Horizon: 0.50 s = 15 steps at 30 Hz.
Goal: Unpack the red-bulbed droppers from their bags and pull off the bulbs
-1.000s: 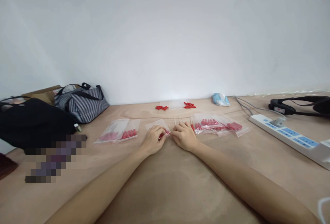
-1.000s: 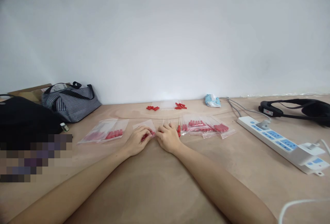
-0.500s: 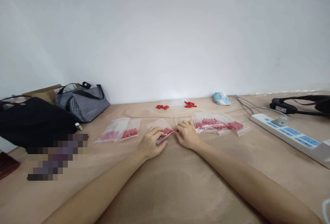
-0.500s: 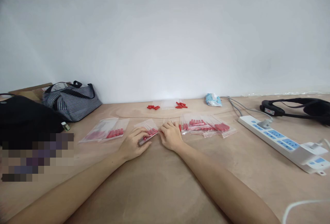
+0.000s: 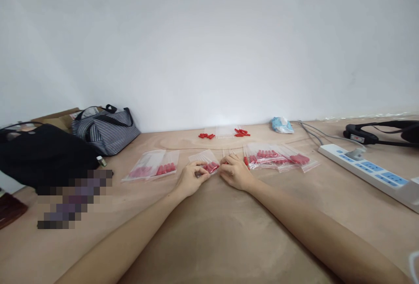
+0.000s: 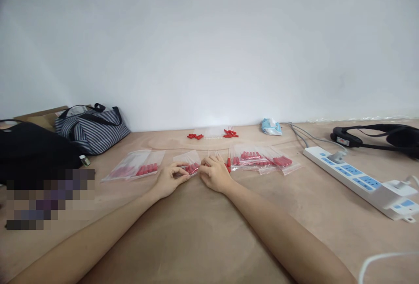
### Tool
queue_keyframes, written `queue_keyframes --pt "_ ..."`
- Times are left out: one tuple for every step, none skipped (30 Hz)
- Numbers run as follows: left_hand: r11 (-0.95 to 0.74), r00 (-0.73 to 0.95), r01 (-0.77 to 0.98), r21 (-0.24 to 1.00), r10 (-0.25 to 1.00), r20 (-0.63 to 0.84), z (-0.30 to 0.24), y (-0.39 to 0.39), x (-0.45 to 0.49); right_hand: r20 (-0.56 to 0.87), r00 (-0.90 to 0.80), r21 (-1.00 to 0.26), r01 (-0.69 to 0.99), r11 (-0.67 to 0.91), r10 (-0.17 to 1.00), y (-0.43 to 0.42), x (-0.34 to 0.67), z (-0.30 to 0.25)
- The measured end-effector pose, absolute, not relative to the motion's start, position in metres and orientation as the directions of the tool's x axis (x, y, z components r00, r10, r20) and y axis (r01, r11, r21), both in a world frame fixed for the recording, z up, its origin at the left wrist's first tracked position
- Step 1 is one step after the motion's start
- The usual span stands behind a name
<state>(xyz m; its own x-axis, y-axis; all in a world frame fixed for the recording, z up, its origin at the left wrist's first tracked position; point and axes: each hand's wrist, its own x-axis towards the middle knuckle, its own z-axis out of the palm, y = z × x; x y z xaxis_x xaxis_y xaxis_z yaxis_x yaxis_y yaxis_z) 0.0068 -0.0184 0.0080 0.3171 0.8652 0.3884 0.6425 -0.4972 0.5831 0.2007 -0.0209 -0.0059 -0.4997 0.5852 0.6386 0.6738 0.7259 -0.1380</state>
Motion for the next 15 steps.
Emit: queue_keyframes --pt "-0.486 0.310 0.636 0.600 0.872 0.378 0.007 -0.018 0.007 0.642 -0.502 -0.135 0.670 0.730 0.580 -0.021 0.200 -0.006" --pt "-0.481 0.307 0.629 0.611 0.876 0.373 0.007 -0.018 0.007 0.645 -0.503 -0.134 0.667 0.733 0.575 -0.021 0.200 -0.006" --pt "-0.479 0.305 0.621 0.620 0.877 0.372 0.007 -0.018 0.007 0.648 -0.504 -0.135 0.662 0.737 0.571 -0.021 0.200 -0.006" --pt "-0.480 0.305 0.615 0.625 0.876 0.374 0.006 -0.018 0.007 0.651 -0.507 -0.135 0.656 0.743 0.566 -0.020 0.200 -0.006" --pt "-0.482 0.304 0.608 0.630 0.875 0.377 0.006 -0.018 0.007 0.652 -0.511 -0.133 0.650 0.748 0.560 -0.020 0.199 -0.007" --pt "-0.483 0.303 0.602 0.636 0.875 0.378 0.006 -0.018 0.007 0.652 -0.516 -0.127 0.648 0.751 0.556 -0.019 0.199 -0.007" --pt "-0.482 0.300 0.596 0.643 0.876 0.378 0.006 -0.018 0.007 0.651 -0.519 -0.119 0.650 0.750 0.554 -0.019 0.198 -0.007" --pt "-0.479 0.295 0.589 0.650 0.877 0.379 0.006 -0.018 0.007 0.649 -0.520 -0.110 0.658 0.745 0.555 -0.018 0.197 -0.007" --pt "-0.475 0.289 0.583 0.659 0.879 0.379 0.006 -0.018 0.007 0.650 -0.515 -0.098 0.672 0.734 0.559 -0.017 0.196 -0.007" --pt "-0.470 0.284 0.577 0.668 0.882 0.375 0.006 -0.018 0.007 0.652 -0.507 -0.085 0.690 0.718 0.564 -0.016 0.194 -0.007" --pt "-0.464 0.279 0.571 0.678 0.886 0.371 0.006 -0.018 0.007 0.658 -0.493 -0.070 0.713 0.697 0.570 -0.015 0.193 -0.007" --pt "-0.461 0.274 0.563 0.686 0.887 0.371 0.006 -0.018 0.007 0.666 -0.478 -0.049 0.738 0.673 0.572 -0.014 0.191 -0.007" --pt "-0.462 0.272 0.553 0.693 0.886 0.375 0.006 -0.018 0.007 0.676 -0.466 -0.023 0.761 0.648 0.571 -0.014 0.189 -0.008" --pt "-0.469 0.272 0.542 0.698 0.883 0.382 0.006 -0.018 0.007 0.686 -0.459 0.007 0.780 0.626 0.564 -0.013 0.187 -0.008" --pt "-0.476 0.273 0.531 0.701 0.879 0.390 0.006 -0.018 0.006 0.694 -0.461 0.037 0.790 0.612 0.553 -0.012 0.185 -0.008"
